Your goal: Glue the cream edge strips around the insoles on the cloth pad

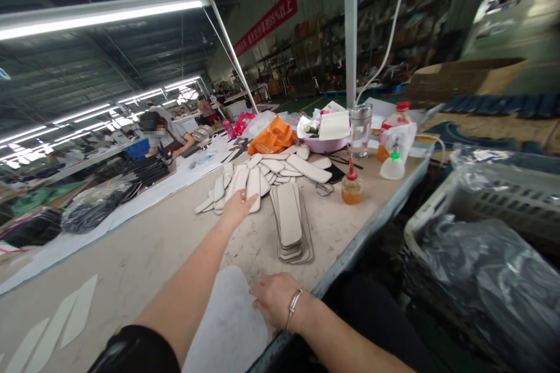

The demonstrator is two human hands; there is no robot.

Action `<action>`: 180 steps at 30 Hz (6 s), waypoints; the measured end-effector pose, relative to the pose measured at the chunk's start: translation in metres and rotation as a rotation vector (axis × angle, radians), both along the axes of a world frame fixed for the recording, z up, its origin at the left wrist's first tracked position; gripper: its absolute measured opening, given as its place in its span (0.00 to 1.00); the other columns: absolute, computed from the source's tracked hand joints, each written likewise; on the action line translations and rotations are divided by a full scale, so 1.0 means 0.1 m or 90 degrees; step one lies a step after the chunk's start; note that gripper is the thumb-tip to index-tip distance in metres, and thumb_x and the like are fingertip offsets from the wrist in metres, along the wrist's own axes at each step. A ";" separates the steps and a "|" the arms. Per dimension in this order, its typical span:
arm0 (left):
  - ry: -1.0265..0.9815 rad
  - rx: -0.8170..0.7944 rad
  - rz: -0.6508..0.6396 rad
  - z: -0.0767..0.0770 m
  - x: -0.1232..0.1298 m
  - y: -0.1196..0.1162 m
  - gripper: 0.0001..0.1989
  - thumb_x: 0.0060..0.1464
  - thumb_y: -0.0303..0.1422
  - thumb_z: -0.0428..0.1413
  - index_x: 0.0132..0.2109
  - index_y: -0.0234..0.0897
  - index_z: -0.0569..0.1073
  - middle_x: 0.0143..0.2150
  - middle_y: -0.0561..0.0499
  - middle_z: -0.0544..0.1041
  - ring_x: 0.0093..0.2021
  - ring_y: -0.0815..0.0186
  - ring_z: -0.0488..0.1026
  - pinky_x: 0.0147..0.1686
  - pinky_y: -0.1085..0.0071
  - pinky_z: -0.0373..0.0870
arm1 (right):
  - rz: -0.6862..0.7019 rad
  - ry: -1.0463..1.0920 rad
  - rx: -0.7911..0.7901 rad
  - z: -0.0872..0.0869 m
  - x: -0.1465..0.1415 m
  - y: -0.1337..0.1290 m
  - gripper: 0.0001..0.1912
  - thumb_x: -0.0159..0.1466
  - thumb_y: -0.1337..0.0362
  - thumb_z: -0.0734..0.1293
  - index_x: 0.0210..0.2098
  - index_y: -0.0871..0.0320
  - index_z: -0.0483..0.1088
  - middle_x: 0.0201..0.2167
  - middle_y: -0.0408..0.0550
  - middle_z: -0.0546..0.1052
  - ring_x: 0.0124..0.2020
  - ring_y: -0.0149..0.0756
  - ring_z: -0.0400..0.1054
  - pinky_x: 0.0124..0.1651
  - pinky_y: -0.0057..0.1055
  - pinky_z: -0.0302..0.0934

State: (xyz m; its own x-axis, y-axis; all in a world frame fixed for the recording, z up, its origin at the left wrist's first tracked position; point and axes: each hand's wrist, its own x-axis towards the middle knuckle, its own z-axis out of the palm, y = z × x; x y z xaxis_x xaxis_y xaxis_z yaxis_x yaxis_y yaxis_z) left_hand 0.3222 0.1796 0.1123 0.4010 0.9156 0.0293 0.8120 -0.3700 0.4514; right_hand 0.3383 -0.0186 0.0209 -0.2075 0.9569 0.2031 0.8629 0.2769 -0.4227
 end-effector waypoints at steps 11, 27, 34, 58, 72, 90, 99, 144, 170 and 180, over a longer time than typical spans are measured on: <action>-0.001 -0.112 -0.057 -0.82 0.41 -0.59 0.36 0.33 0.42 0.64 0.49 0.30 0.65 0.45 0.37 0.73 0.45 0.53 0.70 0.42 0.64 0.64 | 0.028 -0.018 -0.062 -0.07 -0.05 0.00 0.13 0.59 0.60 0.59 0.36 0.62 0.71 0.32 0.53 0.75 0.31 0.39 0.70 0.31 0.30 0.62; -0.046 -0.260 -0.101 -0.40 -2.33 -0.88 0.11 0.47 0.31 0.52 0.37 0.40 0.77 0.34 0.55 0.79 0.34 0.67 0.74 0.32 0.76 0.68 | 0.088 0.224 0.141 0.00 -0.20 -0.08 0.17 0.63 0.61 0.57 0.51 0.51 0.65 0.46 0.48 0.72 0.47 0.37 0.65 0.49 0.32 0.61; 0.119 -0.087 0.117 -0.59 -3.41 -0.78 0.14 0.52 0.38 0.50 0.41 0.38 0.75 0.43 0.47 0.75 0.43 0.62 0.70 0.47 0.69 0.63 | 0.150 -0.041 0.048 -0.68 -0.52 0.12 0.28 0.60 0.49 0.58 0.59 0.45 0.53 0.61 0.48 0.54 0.60 0.48 0.49 0.57 0.49 0.51; 0.525 -0.054 0.301 -0.86 -5.14 1.00 0.10 0.56 0.34 0.50 0.41 0.31 0.69 0.43 0.46 0.71 0.40 0.64 0.70 0.39 0.63 0.68 | 0.096 -0.008 -0.130 -0.43 -0.64 0.16 0.31 0.58 0.49 0.60 0.59 0.45 0.53 0.63 0.45 0.51 0.61 0.49 0.43 0.60 0.47 0.40; 0.157 0.137 0.244 -0.25 -4.23 0.03 0.11 0.48 0.37 0.49 0.35 0.36 0.71 0.37 0.48 0.73 0.37 0.61 0.69 0.36 0.69 0.63 | 0.091 0.106 -0.137 -0.30 -0.61 0.12 0.39 0.54 0.49 0.64 0.61 0.53 0.50 0.62 0.51 0.53 0.61 0.46 0.43 0.62 0.46 0.36; -0.621 -0.488 0.436 0.04 -3.50 -1.61 0.19 0.15 0.27 0.66 0.25 0.36 0.76 0.32 0.49 0.76 0.30 0.58 0.72 0.26 0.69 0.73 | -0.197 0.817 -0.395 -0.29 -0.67 0.16 0.16 0.55 0.53 0.63 0.33 0.60 0.72 0.32 0.47 0.75 0.25 0.27 0.67 0.26 0.24 0.63; -0.625 -0.508 0.399 -0.17 -3.59 -1.76 0.15 0.28 0.34 0.64 0.30 0.38 0.75 0.27 0.52 0.72 0.27 0.64 0.68 0.25 0.70 0.69 | -0.119 0.901 -0.431 -0.16 -0.56 0.11 0.14 0.49 0.62 0.69 0.36 0.59 0.71 0.19 0.37 0.69 0.21 0.24 0.63 0.25 0.22 0.60; -0.075 0.059 -0.080 -1.14 -3.65 -1.91 0.13 0.53 0.32 0.53 0.47 0.40 0.70 0.46 0.44 0.70 0.45 0.63 0.69 0.44 0.67 0.68 | -0.270 0.139 -0.279 -0.34 -0.28 0.30 0.09 0.50 0.63 0.61 0.31 0.55 0.70 0.21 0.40 0.74 0.25 0.31 0.68 0.30 0.26 0.56; -0.058 0.164 -0.151 -1.24 -3.67 -1.86 0.11 0.52 0.31 0.54 0.43 0.41 0.75 0.42 0.47 0.73 0.42 0.64 0.72 0.40 0.71 0.73 | -0.285 0.195 -0.255 -0.35 -0.30 0.29 0.11 0.48 0.68 0.61 0.31 0.56 0.70 0.19 0.37 0.73 0.23 0.28 0.66 0.30 0.24 0.57; -0.054 0.152 -0.142 -1.20 -3.63 -1.89 0.11 0.52 0.28 0.53 0.44 0.38 0.74 0.42 0.46 0.73 0.42 0.65 0.72 0.42 0.71 0.72 | -0.274 0.187 -0.259 -0.34 -0.30 0.28 0.10 0.50 0.66 0.61 0.32 0.56 0.70 0.21 0.38 0.73 0.24 0.29 0.67 0.31 0.25 0.56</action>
State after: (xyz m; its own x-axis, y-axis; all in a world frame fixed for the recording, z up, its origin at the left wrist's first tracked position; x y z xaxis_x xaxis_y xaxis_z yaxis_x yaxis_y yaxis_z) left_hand -0.0409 -0.0098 -0.0076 0.5772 0.7691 0.2746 0.6626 -0.6376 0.3931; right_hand 0.3088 0.0093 -0.0127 0.2198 0.9544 -0.2023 0.6937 -0.2987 -0.6554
